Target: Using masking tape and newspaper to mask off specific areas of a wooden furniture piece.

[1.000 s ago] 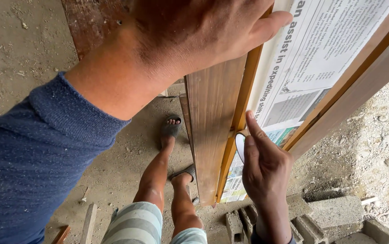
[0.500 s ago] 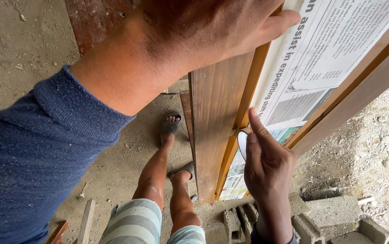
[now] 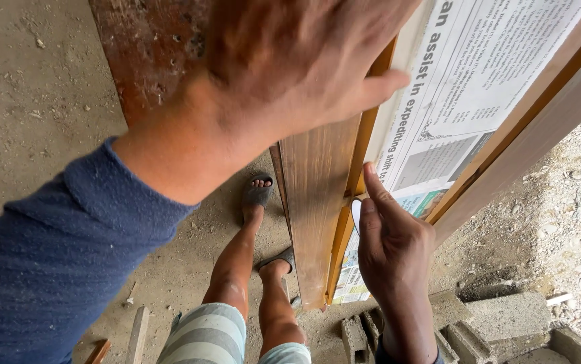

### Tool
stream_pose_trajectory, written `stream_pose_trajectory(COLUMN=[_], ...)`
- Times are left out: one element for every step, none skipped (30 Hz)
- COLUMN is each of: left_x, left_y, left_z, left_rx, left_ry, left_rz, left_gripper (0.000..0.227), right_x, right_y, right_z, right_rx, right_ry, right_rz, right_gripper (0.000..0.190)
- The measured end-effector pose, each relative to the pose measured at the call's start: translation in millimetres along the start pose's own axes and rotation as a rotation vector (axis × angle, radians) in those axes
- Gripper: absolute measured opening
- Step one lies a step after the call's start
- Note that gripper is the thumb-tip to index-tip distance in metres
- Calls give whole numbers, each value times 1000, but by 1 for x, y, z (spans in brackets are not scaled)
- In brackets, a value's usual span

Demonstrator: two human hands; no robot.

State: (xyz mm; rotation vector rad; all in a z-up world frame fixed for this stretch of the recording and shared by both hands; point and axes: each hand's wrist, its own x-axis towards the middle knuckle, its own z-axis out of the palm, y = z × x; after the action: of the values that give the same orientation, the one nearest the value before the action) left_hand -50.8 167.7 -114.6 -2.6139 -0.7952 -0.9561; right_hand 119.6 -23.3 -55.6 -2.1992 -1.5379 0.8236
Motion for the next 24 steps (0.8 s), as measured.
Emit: stream_pose_trajectory(left_x=[0,-1,5,10,16,20,26,32,28,25,22,26,30,32,35,36,37,41,44,48,50,52,53,55], left_y=[7,14,21,27,34,34,34,33,24,16,8,4,-1,-8,-10,-12,-14,-16,-19,-21,-23,-25,-27,-28], left_z=[-2,-5,-14,-23,-32,-38,-45,-51,-53,-54,-55,-59,-65,-73,-69,-66,-64,-65,-66,-67,-68,-68,-68,-69], left_rx=[65,130,133,32,-69,-64,-93,-116,-106,-53,-2,0,-62,-110,-94,-35,22,32,-15,-64,-55,-132,-211,-201], left_ry=[-52,-107,-104,-214,-324,-323,-364,-400,-396,-289,-182,-173,-188,-211,-210,-155,-101,-100,-73,-42,-37,-30,-23,-21], left_rz=[-44,-90,-83,-171,-259,-248,-305,-361,-347,-284,-220,-210,-181,-160,-157,-139,-118,-115,-115,-117,-118,-120,-122,-124], left_gripper=[68,91,91,104,117,117,115,113,113,100,88,88,73,61,61,58,55,55,46,40,40,33,27,27], right_x=[1,1,0,0,0,-1,-1,0,1,0,0,-4,-7,-9,-13,-20,-27,-33,-38,-44,-54,-64,-73,-76], right_y=[-1,-2,0,3,6,5,5,5,-2,-9,-16,-14,-12,-12,-11,-12,-12,-9,-6,-2,15,33,50,60], right_z=[0,0,0,1,2,1,0,0,-3,-8,-13,-16,-18,-20,-22,-25,-28,-30,-32,-35,-35,-35,-35,-40], right_rx=[32,65,70,104,138,147,132,121,133,102,73,77,74,75,84,112,141,147,129,107,107,70,33,34], right_ry=[1,-3,3,5,7,14,-1,-13,-1,-44,-88,-75,-88,-113,-112,-112,-112,-111,-85,-59,-57,-85,-112,-113], right_rz=[10,19,17,1,-16,-17,1,13,7,79,151,149,147,132,118,110,101,93,-29,-152,-162,-174,-187,-197], right_gripper=[37,37,37,37,36,36,38,41,41,46,51,51,53,55,55,55,55,55,57,58,58,60,63,63])
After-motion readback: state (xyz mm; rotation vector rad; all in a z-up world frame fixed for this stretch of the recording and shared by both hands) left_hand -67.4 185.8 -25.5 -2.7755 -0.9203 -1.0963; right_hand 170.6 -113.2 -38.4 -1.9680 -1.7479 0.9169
